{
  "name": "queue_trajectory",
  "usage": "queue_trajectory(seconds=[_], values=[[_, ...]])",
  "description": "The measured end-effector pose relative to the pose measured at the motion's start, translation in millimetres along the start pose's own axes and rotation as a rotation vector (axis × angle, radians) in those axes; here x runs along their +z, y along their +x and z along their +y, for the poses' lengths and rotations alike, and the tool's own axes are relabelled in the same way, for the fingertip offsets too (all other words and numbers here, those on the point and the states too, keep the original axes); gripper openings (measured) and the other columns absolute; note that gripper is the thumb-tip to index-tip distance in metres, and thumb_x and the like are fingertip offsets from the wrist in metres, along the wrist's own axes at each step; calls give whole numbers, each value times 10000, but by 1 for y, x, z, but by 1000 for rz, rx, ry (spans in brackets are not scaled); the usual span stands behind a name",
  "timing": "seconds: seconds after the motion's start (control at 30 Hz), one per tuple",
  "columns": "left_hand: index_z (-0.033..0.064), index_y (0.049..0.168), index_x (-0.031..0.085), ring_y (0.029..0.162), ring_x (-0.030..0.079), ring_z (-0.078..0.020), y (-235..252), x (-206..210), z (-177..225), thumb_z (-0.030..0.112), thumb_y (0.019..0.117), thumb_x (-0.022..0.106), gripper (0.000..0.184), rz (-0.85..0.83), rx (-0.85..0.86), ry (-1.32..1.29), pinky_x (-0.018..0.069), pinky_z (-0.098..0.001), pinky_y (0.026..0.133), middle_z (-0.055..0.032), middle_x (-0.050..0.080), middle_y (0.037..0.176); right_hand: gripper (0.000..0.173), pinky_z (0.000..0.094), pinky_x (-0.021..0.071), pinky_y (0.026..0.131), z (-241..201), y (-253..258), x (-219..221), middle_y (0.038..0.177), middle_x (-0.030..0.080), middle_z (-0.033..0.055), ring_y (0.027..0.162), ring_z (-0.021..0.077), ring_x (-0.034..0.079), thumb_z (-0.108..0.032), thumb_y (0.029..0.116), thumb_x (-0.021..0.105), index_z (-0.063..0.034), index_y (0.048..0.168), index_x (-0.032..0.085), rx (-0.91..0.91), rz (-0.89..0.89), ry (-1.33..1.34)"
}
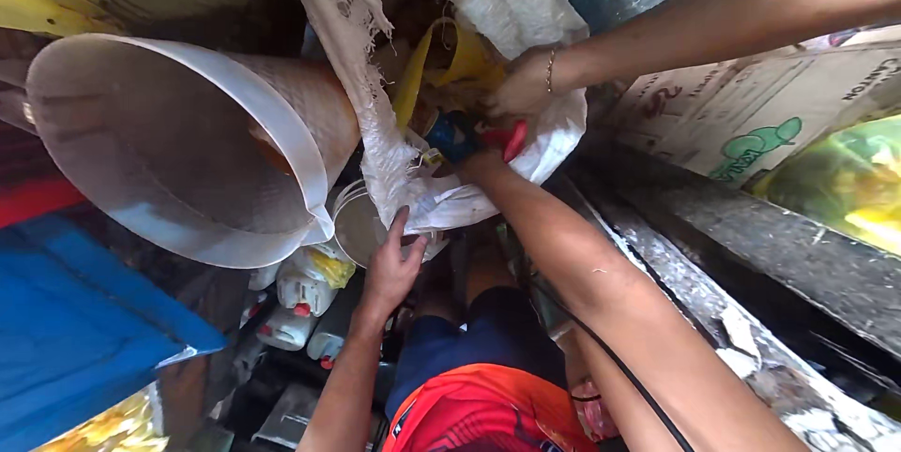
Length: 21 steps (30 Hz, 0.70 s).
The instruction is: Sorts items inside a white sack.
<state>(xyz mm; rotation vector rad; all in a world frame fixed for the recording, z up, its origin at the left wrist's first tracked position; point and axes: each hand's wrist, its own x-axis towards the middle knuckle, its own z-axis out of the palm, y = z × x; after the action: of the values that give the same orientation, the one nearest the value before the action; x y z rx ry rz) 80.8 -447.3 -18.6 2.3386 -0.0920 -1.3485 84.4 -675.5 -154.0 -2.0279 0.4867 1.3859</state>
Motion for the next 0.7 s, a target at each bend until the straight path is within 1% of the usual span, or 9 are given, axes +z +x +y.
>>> queue_trajectory(seconds=[0.2, 0.27, 0.33, 0.37, 0.47, 0.57, 0.6, 0.63, 0.7], values=[[262, 1612, 310, 790, 754, -152, -2, 0, 0, 425, 1014, 617, 691, 14, -13, -54, 670, -374, 665, -45, 726, 1193, 397, 749, 335, 1059, 3, -15, 7, 1339, 611, 294, 1309, 500, 519, -246, 1010, 548, 38, 1267, 653, -69, -31, -52], [248, 1617, 291, 774, 752, -157, -4, 1, 1, 417, 1011, 626, 712, 27, -25, -70, 668, -371, 659, -50, 726, 1186, 321, 693, 425, 1024, -2, -23, 7, 1263, 649, 281, 1240, 473, 582, -175, 1005, 556, 58, 1192, 673, -91, 3, -62], [237, 1620, 275, 773, 753, -159, -4, 1, 1, 413, 1011, 628, 726, 43, -29, -75, 672, -372, 662, -52, 723, 1191, 252, 678, 478, 948, -9, -33, 4, 1174, 672, 281, 1135, 478, 632, -117, 985, 563, 49, 1128, 687, -153, 155, -73], [224, 1621, 273, 779, 753, -159, -4, 2, 0, 409, 1010, 630, 731, 55, -26, -80, 671, -374, 664, -57, 720, 1191, 245, 680, 480, 943, -13, -36, 2, 1182, 664, 281, 1119, 480, 632, -102, 969, 580, 36, 1138, 692, -216, 279, -56], [198, 1621, 271, 830, 760, -152, -3, 1, -2, 388, 1012, 627, 730, 81, -8, -85, 677, -378, 682, -56, 721, 1206, 307, 566, 563, 854, -32, -37, -17, 1305, 640, 171, 1118, 383, 662, -117, 907, 616, -118, 1206, 686, -437, 799, -59], [195, 1624, 269, 864, 758, -146, -3, -1, -2, 400, 1016, 614, 729, 80, -2, -44, 673, -382, 713, -58, 715, 1219, 543, 554, 505, 966, -53, -32, -59, 1575, 470, 63, 1340, 359, 526, -57, 946, 576, -255, 1452, 564, -459, 901, -136], [196, 1623, 275, 869, 758, -146, -4, -2, -3, 407, 1017, 606, 722, 81, 6, -23, 672, -387, 727, -58, 720, 1214, 527, 571, 477, 989, -54, -23, -69, 1588, 457, 58, 1378, 362, 488, -35, 968, 546, -239, 1453, 567, -438, 895, -166], [201, 1623, 276, 879, 759, -147, -6, -3, -3, 415, 1018, 601, 719, 79, 4, -13, 671, -392, 740, -57, 720, 1216, 464, 606, 439, 1047, -52, -14, -77, 1566, 480, 94, 1423, 381, 442, -12, 980, 533, -174, 1410, 603, -411, 852, -194], [216, 1624, 281, 908, 757, -157, -8, -6, -5, 432, 1016, 602, 721, 79, -3, -14, 671, -409, 760, -62, 711, 1238, 276, 640, 351, 1137, -47, -3, -83, 1387, 599, 195, 1395, 421, 447, 8, 970, 558, -28, 1209, 693, -356, 720, -302]])
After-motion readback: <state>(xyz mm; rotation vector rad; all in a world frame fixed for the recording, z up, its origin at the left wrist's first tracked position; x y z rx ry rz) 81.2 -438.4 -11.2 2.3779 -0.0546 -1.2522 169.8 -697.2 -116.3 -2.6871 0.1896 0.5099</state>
